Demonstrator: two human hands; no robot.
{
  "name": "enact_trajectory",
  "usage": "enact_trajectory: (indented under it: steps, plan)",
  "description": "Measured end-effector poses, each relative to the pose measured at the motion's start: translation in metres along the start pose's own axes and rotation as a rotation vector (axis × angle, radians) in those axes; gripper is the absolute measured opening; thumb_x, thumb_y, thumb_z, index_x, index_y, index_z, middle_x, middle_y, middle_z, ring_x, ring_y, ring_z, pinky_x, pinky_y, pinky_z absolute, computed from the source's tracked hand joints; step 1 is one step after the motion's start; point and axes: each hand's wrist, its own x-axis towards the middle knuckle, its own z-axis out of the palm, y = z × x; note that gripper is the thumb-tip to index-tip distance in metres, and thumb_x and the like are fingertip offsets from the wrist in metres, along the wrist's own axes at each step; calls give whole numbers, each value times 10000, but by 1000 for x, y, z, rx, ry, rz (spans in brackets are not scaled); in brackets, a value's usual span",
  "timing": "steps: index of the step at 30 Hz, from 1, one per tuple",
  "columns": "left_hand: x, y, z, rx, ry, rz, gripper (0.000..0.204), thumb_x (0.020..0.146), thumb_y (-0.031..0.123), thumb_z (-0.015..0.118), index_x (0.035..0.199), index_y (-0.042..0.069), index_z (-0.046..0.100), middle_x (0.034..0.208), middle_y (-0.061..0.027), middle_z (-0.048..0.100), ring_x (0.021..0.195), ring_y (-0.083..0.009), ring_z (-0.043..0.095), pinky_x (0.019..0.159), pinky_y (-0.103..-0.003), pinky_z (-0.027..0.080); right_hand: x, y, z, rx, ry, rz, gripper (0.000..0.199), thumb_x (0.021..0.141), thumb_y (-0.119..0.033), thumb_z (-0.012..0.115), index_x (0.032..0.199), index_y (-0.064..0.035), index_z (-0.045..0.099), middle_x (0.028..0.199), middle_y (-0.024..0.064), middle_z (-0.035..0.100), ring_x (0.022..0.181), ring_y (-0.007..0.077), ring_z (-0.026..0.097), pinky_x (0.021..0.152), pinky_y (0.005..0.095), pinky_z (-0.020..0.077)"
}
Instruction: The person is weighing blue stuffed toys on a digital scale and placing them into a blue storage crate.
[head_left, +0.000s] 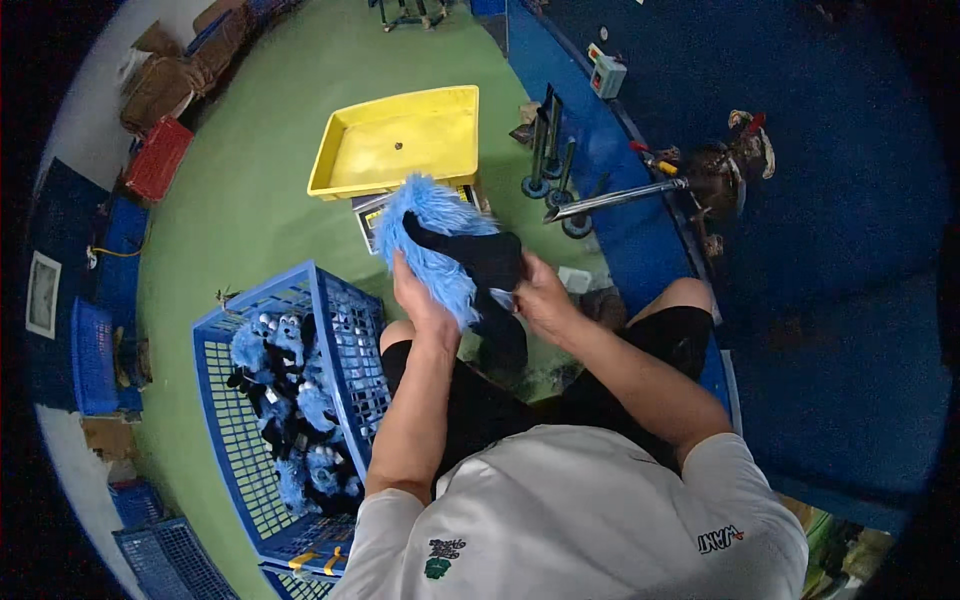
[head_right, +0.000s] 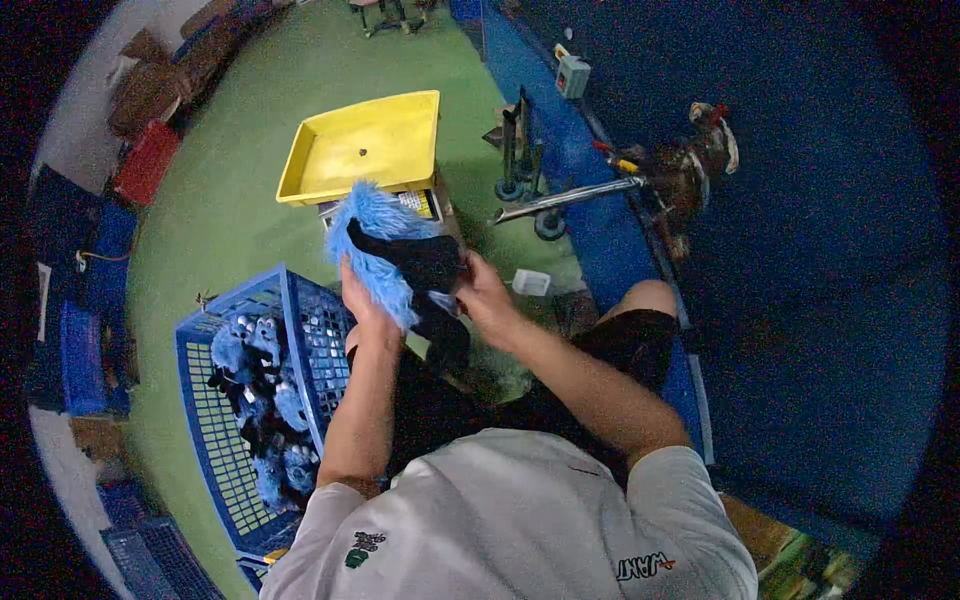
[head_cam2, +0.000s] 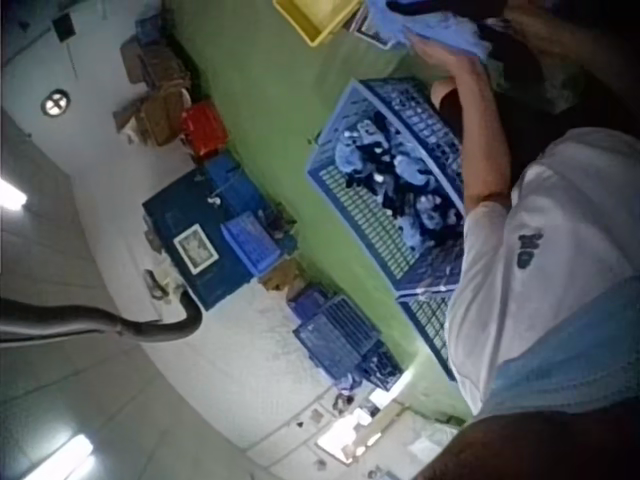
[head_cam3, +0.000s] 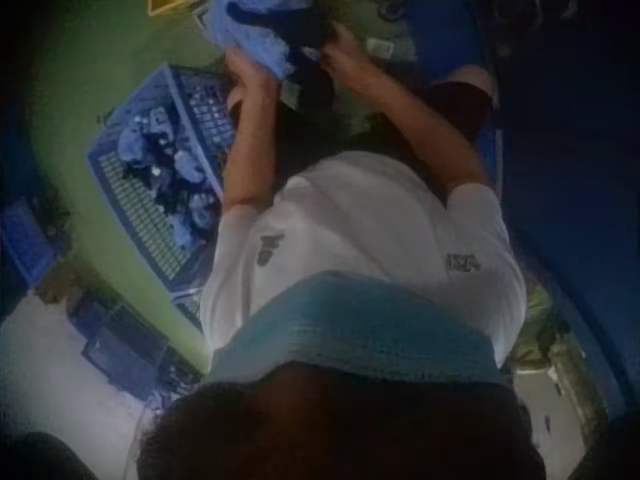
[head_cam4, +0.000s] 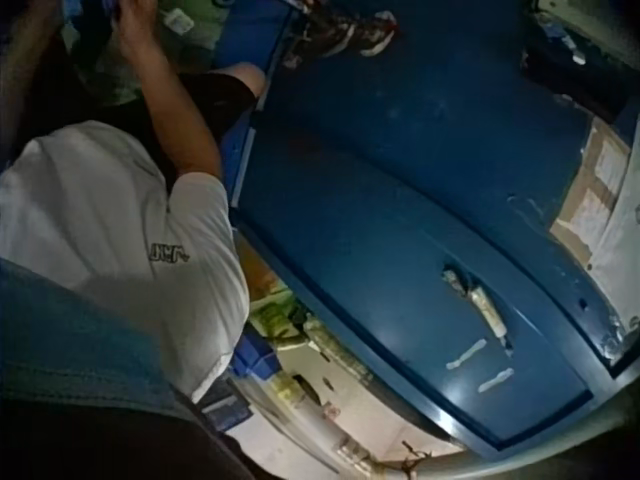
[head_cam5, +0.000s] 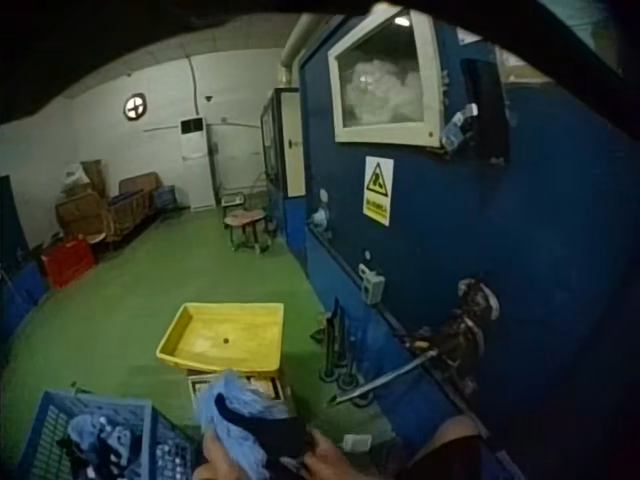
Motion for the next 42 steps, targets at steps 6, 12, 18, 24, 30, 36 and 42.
enact_trajectory:
  steps: [6,12,18,24,30,36,42]
  plan:
    - [34,-20,-31,-122,-26,-59,459,1042,327,456,1365,13,547,1220,-115,676,1055,-233,658,908,-315,517,-12,-5,16,155,33,128,210,941,-53,576,1145,-51,627,895,5,634,714,83,557,600,211,440]
    - [37,-22,-46,-235,-99,-100,467,1038,332,464,1378,22,542,1241,-126,672,1082,-251,653,934,-335,510,-9,-9,5,348,-292,220,237,927,-56,593,1162,-49,622,926,22,646,729,86,562,622,211,440]
    - [29,-9,-55,-272,-67,-84,451,1041,332,446,1352,28,566,1242,-119,675,1088,-252,653,948,-343,505,-13,-6,40,-214,-93,15,347,916,-2,599,1260,-47,586,1026,68,657,801,106,600,661,214,477]
    - [30,-12,-39,-309,-47,-79,442,1044,332,427,1326,34,589,1243,-112,678,1093,-253,652,962,-350,500,-15,3,48,-588,70,-343,275,858,5,602,1129,-30,633,903,37,659,737,122,559,650,288,471]
    - [26,-7,-38,-338,-35,-94,438,1047,333,408,1300,40,612,1244,-105,681,1099,-254,652,976,-358,495,-14,-14,33,-527,11,-252,220,901,8,583,1121,-10,589,937,55,632,779,120,564,712,265,481]
    - [39,-2,-42,-364,-4,-89,426,1046,321,389,1280,56,628,1238,-95,688,1110,-259,652,991,-377,493,-3,-11,10,-703,123,-221,43,913,-18,601,937,-28,566,838,30,594,739,105,531,703,284,475]
    - [38,13,-37,-356,73,-101,430,1057,322,375,1299,49,601,1257,-97,676,1105,-262,659,957,-381,524,0,-2,2,-579,187,-294,51,945,-61,609,911,-48,574,778,17,558,724,109,544,648,279,466]
